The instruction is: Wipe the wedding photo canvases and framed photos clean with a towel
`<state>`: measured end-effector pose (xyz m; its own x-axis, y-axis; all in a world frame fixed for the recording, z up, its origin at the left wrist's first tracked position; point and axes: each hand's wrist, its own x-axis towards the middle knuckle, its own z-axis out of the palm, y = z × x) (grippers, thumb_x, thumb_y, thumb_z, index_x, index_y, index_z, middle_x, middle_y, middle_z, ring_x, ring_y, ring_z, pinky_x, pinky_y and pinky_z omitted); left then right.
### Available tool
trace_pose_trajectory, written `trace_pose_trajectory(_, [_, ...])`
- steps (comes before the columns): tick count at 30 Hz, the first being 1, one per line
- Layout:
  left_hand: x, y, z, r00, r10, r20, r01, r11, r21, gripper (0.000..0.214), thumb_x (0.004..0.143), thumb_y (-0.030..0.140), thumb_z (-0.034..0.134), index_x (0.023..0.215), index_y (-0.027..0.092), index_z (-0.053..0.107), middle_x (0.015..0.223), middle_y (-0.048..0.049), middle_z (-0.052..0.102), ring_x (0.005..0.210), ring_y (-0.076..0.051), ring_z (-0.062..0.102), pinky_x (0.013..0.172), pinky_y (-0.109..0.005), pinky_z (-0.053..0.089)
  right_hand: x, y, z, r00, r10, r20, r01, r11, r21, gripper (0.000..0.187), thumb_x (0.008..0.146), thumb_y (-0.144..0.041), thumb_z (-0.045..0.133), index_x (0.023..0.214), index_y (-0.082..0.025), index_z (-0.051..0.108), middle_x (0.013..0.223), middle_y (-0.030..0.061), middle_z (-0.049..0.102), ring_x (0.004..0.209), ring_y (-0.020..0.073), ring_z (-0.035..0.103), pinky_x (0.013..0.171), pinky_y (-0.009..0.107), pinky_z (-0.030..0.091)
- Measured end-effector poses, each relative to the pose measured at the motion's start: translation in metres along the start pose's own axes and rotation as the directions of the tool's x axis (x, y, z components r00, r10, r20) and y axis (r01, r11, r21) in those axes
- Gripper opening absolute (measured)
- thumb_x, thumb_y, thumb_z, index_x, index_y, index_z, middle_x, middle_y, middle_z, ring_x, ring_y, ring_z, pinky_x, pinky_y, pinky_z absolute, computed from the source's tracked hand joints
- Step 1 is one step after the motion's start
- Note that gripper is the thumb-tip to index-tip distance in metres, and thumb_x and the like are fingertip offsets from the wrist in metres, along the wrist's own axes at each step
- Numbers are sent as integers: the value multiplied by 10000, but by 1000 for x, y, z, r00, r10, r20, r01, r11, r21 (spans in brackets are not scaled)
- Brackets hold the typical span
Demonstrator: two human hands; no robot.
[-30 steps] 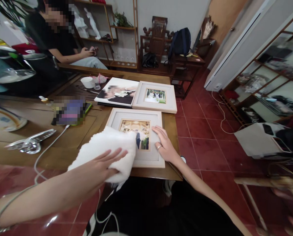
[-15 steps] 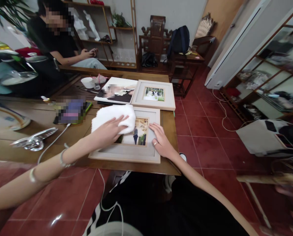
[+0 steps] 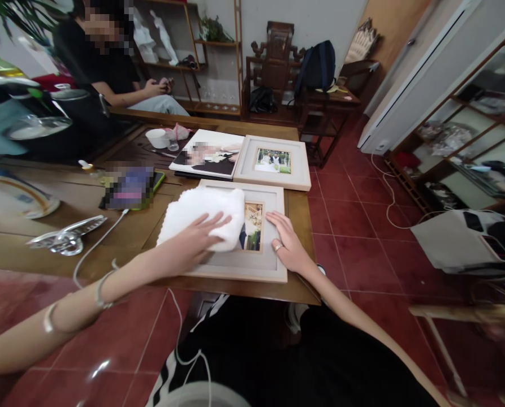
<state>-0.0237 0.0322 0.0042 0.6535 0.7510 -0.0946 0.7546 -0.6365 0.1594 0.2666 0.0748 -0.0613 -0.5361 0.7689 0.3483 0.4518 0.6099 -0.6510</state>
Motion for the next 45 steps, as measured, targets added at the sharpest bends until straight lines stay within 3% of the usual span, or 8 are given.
trace_pose_trajectory(5, [-47, 43, -8, 992, 104, 71, -96, 989, -110, 460, 787, 31, 565, 1187, 236, 663, 1622, -87, 246, 1491, -308, 210, 1202, -521, 249, 0, -1, 1, 1000, 16, -6, -16, 1000, 5, 569, 884, -178, 423, 1445, -270, 407, 1505, 94, 444, 1453, 293, 307, 1194, 608, 249])
trace_pose_trajectory(9, [-49, 51, -11, 987, 140, 84, -126, 981, -148, 423, 809, 53, 566, 1182, 228, 662, 1624, -85, 233, 1489, -312, 207, 1203, -500, 263, 0, -1, 1, 1000, 20, -6, -20, 1000, 3, 550, 896, -194, 425, 1442, -258, 417, 1507, 95, 443, 1453, 288, 307, 1203, 583, 251])
trace_pose_trajectory(13, [-17, 35, -9, 993, 78, 84, -71, 994, -86, 438, 858, 54, 505, 1273, 153, 604, 1610, -166, 243, 1488, -333, 197, 1192, -510, 272, 0, -2, -1, 1000, 9, 13, -9, 1000, -9, 537, 918, -222, 413, 1453, -251, 398, 1507, 107, 441, 1452, 297, 304, 1197, 592, 250])
trace_pose_trajectory(19, [53, -4, -9, 995, -67, -67, 68, 998, 16, 446, 887, 63, 481, 1328, 104, 534, 1618, -197, 189, 1492, -376, 145, 1183, -551, 252, 0, -1, -1, 1000, -30, 4, 30, 1000, -8, 503, 963, -311, 400, 1459, -238, 378, 1500, 137, 440, 1447, 302, 311, 1185, 594, 268])
trace_pose_trajectory(26, [93, -19, -13, 996, -39, -85, 49, 993, 107, 438, 872, 24, 474, 1299, 90, 549, 1605, -234, 204, 1491, -392, 142, 1159, -590, 251, -1, -1, 0, 1000, -18, -8, 18, 1000, 9, 489, 976, -343, 373, 1458, -260, 385, 1496, 123, 445, 1448, 295, 311, 1190, 584, 268])
trace_pose_trajectory(32, [55, 19, -15, 997, 11, 78, -23, 990, 143, 447, 827, -4, 506, 1252, 80, 612, 1560, -256, 309, 1442, -430, 282, 1112, -585, 341, -1, -2, 0, 1000, -12, -10, 12, 1000, 7, 496, 968, -340, 395, 1453, -236, 397, 1487, 137, 449, 1443, 305, 315, 1190, 587, 263])
trace_pose_trajectory(39, [-10, 65, -21, 963, 248, 110, -255, 965, 63, 382, 831, 123, 611, 1204, 192, 651, 1556, -143, 387, 1442, -322, 346, 1131, -448, 374, -1, -1, 1, 1000, -8, -7, 8, 1000, 6, 499, 954, -302, 401, 1450, -245, 399, 1492, 129, 446, 1444, 304, 314, 1189, 599, 260])
trace_pose_trajectory(45, [16, 55, -9, 991, 134, 23, -136, 987, 88, 374, 843, 95, 557, 1198, 174, 644, 1532, -176, 412, 1417, -352, 384, 1098, -490, 408, -1, -1, -1, 1000, -5, 7, 5, 1000, 10, 503, 949, -298, 427, 1448, -253, 389, 1496, 126, 437, 1448, 296, 308, 1194, 593, 258])
